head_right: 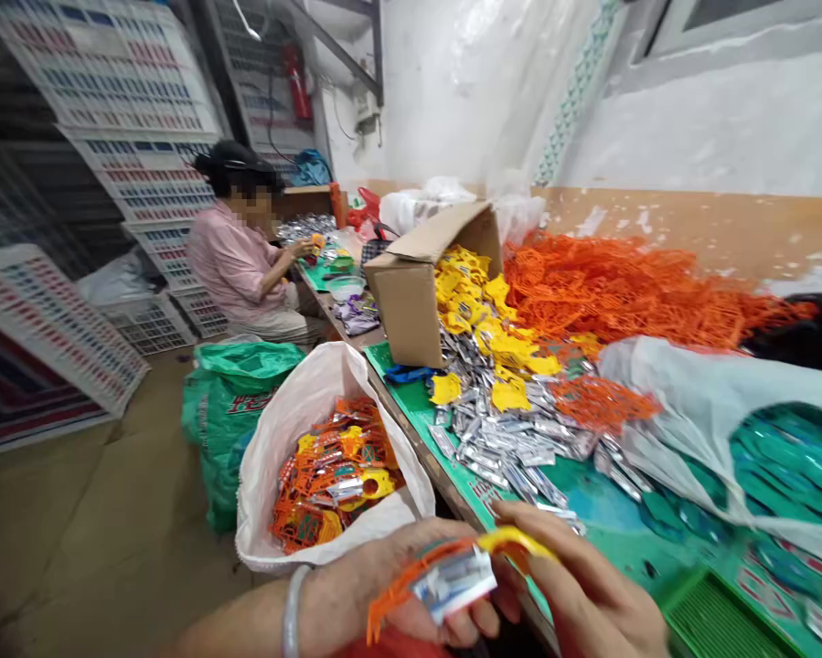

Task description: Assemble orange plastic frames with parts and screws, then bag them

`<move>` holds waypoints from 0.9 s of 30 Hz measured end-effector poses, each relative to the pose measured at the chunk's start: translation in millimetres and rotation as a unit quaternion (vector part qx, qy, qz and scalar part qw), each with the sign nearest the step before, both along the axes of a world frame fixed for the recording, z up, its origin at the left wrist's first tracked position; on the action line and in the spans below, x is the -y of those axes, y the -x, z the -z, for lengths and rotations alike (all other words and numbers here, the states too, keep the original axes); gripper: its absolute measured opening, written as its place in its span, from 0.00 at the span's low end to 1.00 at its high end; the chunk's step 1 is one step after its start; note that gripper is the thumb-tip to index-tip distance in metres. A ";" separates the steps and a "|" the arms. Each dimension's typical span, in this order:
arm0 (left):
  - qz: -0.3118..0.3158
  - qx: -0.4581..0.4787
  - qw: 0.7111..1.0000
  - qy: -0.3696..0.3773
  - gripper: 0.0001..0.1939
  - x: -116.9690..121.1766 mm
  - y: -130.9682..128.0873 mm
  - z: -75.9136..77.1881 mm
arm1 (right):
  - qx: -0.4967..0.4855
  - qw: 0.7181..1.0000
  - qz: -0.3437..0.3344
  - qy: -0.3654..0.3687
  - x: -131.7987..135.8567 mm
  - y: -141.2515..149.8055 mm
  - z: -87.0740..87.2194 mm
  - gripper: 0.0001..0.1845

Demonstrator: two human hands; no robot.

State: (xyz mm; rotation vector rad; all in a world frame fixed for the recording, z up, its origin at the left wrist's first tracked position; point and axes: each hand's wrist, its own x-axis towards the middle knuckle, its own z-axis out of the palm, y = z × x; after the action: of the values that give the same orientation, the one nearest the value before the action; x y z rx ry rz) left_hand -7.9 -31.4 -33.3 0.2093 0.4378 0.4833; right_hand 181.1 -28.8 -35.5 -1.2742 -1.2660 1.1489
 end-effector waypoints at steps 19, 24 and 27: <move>-0.106 -0.464 0.814 -0.333 0.17 20.5 128.8 -42.6 | -0.015 0.972 -0.157 0.176 -13.8 90.4 -8.0 0.25; -0.007 -0.672 0.670 -0.316 0.13 15.9 174.2 -39.1 | 0.164 0.932 -0.323 -0.018 -27.5 155.2 17.4 0.20; 0.073 -0.766 0.571 -0.285 0.15 13.2 185.8 -33.9 | 0.219 0.903 -0.362 -0.071 -33.1 202.2 27.2 0.14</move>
State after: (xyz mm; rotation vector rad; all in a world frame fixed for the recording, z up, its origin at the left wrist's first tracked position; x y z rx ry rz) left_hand -193.7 -44.6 0.6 1.3503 1.9820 0.1251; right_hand -21.1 4.3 -62.7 -0.9927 -2.2439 1.2631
